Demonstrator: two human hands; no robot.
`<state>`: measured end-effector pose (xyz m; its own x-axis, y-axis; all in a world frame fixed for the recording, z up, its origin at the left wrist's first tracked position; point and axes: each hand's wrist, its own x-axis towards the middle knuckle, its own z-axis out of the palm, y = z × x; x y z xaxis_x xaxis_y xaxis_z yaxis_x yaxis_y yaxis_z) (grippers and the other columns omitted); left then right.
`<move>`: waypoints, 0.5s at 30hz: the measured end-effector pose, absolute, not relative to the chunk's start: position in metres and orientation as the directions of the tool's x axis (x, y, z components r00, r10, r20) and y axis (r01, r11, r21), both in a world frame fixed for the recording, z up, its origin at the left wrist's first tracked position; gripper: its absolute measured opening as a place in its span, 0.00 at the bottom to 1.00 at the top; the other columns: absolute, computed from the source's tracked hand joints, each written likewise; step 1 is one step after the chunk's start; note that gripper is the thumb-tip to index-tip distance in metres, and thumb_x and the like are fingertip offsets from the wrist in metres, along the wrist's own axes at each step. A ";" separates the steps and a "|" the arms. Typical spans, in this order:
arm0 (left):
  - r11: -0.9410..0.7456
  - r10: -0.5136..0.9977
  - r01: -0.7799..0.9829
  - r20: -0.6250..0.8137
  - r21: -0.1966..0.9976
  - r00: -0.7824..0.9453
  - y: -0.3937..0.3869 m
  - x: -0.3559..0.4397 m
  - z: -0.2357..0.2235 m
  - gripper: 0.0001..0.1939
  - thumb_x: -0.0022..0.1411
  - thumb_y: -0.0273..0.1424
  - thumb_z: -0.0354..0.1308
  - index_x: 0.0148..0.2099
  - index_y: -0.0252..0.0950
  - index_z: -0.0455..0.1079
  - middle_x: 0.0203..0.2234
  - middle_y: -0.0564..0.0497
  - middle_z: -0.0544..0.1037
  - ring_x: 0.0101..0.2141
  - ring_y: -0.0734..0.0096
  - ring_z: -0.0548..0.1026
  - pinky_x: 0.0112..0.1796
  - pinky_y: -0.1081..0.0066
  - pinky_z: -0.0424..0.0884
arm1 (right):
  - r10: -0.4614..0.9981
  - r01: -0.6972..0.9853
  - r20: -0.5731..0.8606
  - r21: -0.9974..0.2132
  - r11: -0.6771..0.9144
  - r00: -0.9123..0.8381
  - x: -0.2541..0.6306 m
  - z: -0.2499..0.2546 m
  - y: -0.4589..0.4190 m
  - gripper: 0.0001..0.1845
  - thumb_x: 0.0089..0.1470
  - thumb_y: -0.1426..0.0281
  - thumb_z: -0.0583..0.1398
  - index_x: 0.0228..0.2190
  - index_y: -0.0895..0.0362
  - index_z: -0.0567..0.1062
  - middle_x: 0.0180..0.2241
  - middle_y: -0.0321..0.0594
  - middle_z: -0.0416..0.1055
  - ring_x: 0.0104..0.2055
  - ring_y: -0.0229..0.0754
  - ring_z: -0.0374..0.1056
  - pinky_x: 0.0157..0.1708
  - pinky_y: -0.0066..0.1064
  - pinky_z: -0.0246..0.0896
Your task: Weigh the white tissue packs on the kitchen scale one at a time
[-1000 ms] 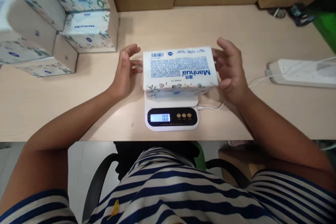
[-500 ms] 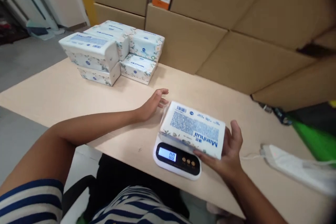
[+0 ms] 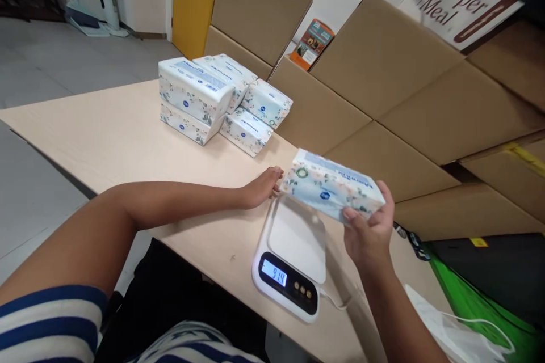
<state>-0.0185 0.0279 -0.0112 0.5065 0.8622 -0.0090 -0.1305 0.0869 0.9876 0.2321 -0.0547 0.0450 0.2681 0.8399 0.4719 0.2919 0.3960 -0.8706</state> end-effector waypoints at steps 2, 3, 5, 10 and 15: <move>0.083 0.863 -0.081 -0.031 0.993 0.504 0.032 -0.019 -0.010 0.33 0.77 0.57 0.46 0.68 0.36 0.65 0.62 0.35 0.75 0.55 0.55 0.77 0.52 0.60 0.76 | 0.801 0.305 0.555 -0.821 0.483 0.225 0.212 0.061 -0.022 0.60 0.42 0.52 0.77 0.70 0.41 0.58 0.67 0.51 0.65 0.70 0.59 0.69 0.62 0.58 0.77; 0.076 0.866 -0.056 -0.038 0.996 0.498 0.033 -0.019 -0.010 0.31 0.77 0.54 0.49 0.68 0.36 0.65 0.61 0.36 0.75 0.55 0.55 0.78 0.53 0.60 0.77 | 0.786 0.311 0.588 -0.796 0.519 0.193 0.200 0.068 -0.004 0.63 0.42 0.50 0.77 0.71 0.41 0.55 0.68 0.52 0.64 0.72 0.59 0.67 0.65 0.59 0.75; 0.056 0.876 -0.022 -0.038 0.998 0.480 0.034 -0.020 -0.008 0.29 0.76 0.50 0.54 0.67 0.35 0.67 0.58 0.37 0.77 0.53 0.54 0.79 0.54 0.59 0.77 | 0.765 0.322 0.631 -0.757 0.568 0.133 0.172 0.078 0.031 0.67 0.42 0.46 0.76 0.73 0.42 0.48 0.69 0.55 0.61 0.74 0.60 0.63 0.69 0.61 0.70; 0.004 0.888 0.028 -0.017 1.000 0.460 0.026 -0.025 -0.003 0.26 0.73 0.44 0.60 0.64 0.33 0.71 0.47 0.42 0.79 0.49 0.57 0.79 0.55 0.60 0.77 | 0.805 0.387 0.592 -0.755 0.530 0.052 0.102 0.077 0.108 0.76 0.42 0.40 0.70 0.75 0.52 0.35 0.73 0.63 0.51 0.78 0.61 0.59 0.75 0.59 0.62; -0.016 0.876 0.062 -0.016 0.998 0.481 0.021 -0.031 0.000 0.25 0.75 0.44 0.59 0.66 0.34 0.71 0.45 0.44 0.78 0.48 0.58 0.78 0.57 0.60 0.76 | 0.850 0.469 0.527 -0.744 0.476 -0.028 0.086 0.066 0.151 0.68 0.44 0.41 0.70 0.74 0.53 0.49 0.77 0.60 0.49 0.81 0.61 0.51 0.81 0.59 0.48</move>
